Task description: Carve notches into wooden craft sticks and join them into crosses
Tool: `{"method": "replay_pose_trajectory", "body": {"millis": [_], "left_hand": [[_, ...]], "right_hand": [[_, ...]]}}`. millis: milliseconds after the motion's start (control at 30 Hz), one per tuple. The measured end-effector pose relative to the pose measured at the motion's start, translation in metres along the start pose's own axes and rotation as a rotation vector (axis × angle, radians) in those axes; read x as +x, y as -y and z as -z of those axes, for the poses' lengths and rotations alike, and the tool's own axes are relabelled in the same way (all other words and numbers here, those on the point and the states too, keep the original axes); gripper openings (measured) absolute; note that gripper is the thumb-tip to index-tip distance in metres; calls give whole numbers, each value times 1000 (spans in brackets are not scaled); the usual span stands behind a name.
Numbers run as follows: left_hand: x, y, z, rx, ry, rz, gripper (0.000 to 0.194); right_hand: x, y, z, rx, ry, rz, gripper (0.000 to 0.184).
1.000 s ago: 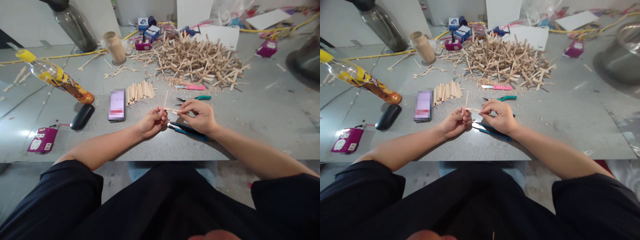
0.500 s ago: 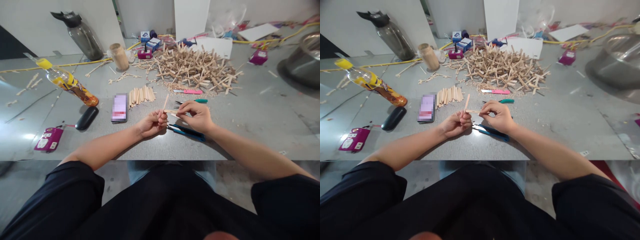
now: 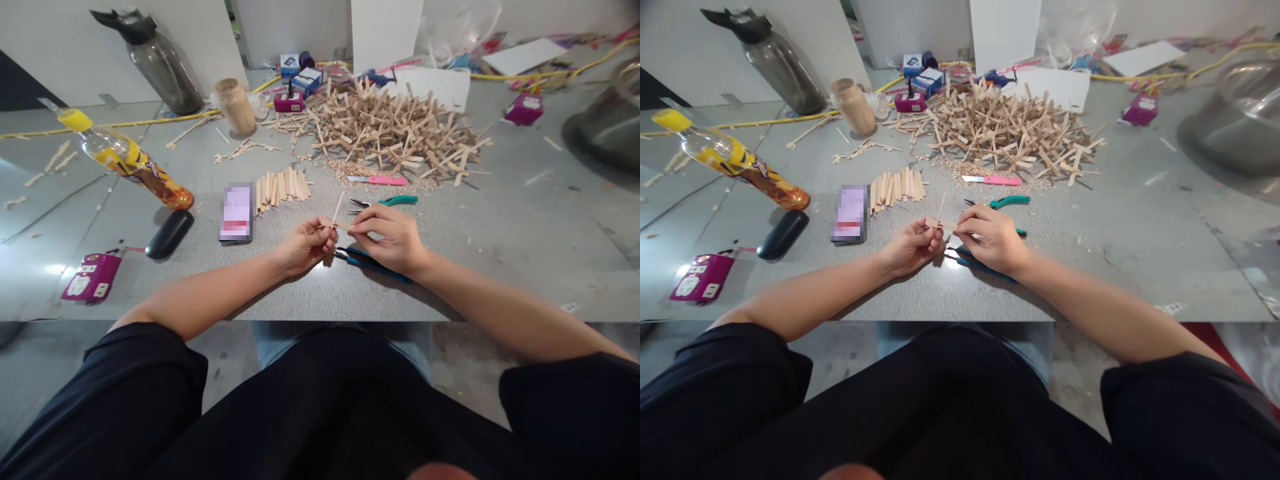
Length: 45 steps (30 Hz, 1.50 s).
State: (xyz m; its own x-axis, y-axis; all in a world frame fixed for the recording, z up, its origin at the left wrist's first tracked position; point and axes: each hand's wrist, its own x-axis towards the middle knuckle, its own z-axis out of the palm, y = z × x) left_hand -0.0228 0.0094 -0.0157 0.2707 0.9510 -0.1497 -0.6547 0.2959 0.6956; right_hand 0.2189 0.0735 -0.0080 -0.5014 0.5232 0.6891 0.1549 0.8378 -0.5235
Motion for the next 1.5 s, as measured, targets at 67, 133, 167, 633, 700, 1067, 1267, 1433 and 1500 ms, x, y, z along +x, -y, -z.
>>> {"method": "replay_pose_trajectory", "body": {"millis": [67, 133, 167, 633, 700, 1067, 1267, 1433, 1500], "left_hand": [[0, 1, 0, 15, 7, 0, 27], [0, 1, 0, 35, 14, 9, 31], [0, 1, 1, 45, 16, 13, 33], [1, -1, 1, 138, 20, -21, 48], [1, 0, 1, 172, 13, -42, 51], [3, 1, 3, 489, -145, -184, 51], [8, -7, 7, 973, -274, -344, 23], [10, -14, 8, 1327, -341, -392, 17], [11, -19, 8, 1451, -351, -357, 16]], "right_hand": [[0, 1, -2, -12, -1, 17, 17], [1, 1, -3, -33, 20, 9, 18], [1, 0, -3, -40, 32, 0, 19], [2, -5, -3, -47, -12, 178, 19], [2, -5, -3, -58, 1, 169, 18], [1, -11, -4, -82, 35, 142, 16], [0, -22, -10, -99, 135, 41, 17], [1, -26, -13, -50, 251, -30, 15], [4, -24, -11, -26, 315, -113, 13]]}}
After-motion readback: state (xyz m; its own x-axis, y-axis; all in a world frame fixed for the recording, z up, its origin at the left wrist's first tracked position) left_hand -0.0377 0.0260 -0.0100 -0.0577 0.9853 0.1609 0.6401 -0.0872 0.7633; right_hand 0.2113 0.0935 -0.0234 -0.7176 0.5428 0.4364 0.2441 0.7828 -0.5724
